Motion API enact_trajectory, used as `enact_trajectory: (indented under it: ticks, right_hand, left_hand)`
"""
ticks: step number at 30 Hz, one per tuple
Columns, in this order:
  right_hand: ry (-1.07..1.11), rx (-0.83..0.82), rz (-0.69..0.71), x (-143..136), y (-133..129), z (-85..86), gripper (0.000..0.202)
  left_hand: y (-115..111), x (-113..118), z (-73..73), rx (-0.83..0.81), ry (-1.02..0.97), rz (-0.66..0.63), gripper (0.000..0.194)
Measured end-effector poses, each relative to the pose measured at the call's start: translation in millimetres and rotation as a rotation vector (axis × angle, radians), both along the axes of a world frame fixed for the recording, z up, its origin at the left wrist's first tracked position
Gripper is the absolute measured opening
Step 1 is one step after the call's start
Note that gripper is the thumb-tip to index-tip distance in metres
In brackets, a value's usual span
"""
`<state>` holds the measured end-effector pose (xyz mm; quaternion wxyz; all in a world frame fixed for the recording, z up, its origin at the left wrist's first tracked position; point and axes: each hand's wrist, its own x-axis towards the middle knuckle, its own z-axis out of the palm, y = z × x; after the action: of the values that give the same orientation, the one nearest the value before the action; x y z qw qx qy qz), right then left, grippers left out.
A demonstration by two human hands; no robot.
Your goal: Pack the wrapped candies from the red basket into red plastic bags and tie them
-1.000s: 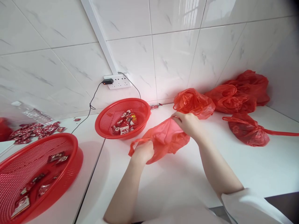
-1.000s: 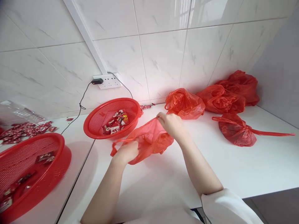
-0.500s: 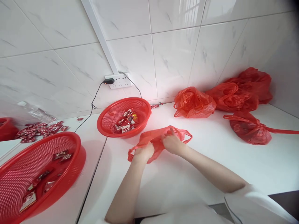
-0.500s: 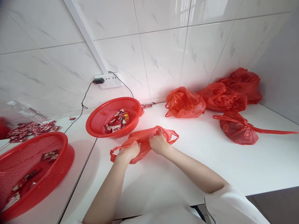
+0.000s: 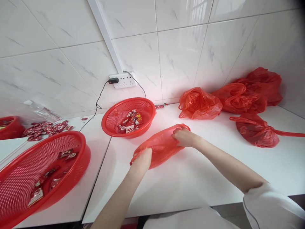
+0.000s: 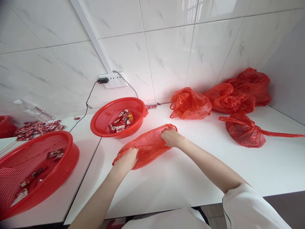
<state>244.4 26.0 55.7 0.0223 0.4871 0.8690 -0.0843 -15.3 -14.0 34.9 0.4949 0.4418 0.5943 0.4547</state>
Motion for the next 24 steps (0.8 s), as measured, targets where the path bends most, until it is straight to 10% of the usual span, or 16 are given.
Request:
enact_trajectory:
  ticks: [5, 8, 13, 21, 24]
  right_hand:
    - [0.229, -0.004, 0.135, 1.0, -13.8, 6.9, 0.021]
    - [0.429, -0.047, 0.259, 2.7, -19.8, 2.3, 0.038]
    - [0.369, -0.425, 0.172, 8.8, -15.9, -20.3, 0.101]
    - [0.507, -0.54, 0.098, 9.5, -12.8, -23.7, 0.089]
    - [0.431, -0.459, 0.02, 6.0, -9.7, -19.8, 0.08]
  left_hand:
    - [-12.9, 8.9, 20.3, 0.265, 1.023, -0.778, 0.003]
    - [-6.1, 2.2, 21.9, 0.303, 1.16, -0.877, 0.009]
    - [2.7, -12.1, 14.5, 0.215, 0.982, -0.892, 0.036]
    - [27.2, -32.4, -16.3, 0.209, 0.472, -0.784, 0.031]
    - [36.4, -29.6, -18.9, 0.113, 0.102, -0.546, 0.039]
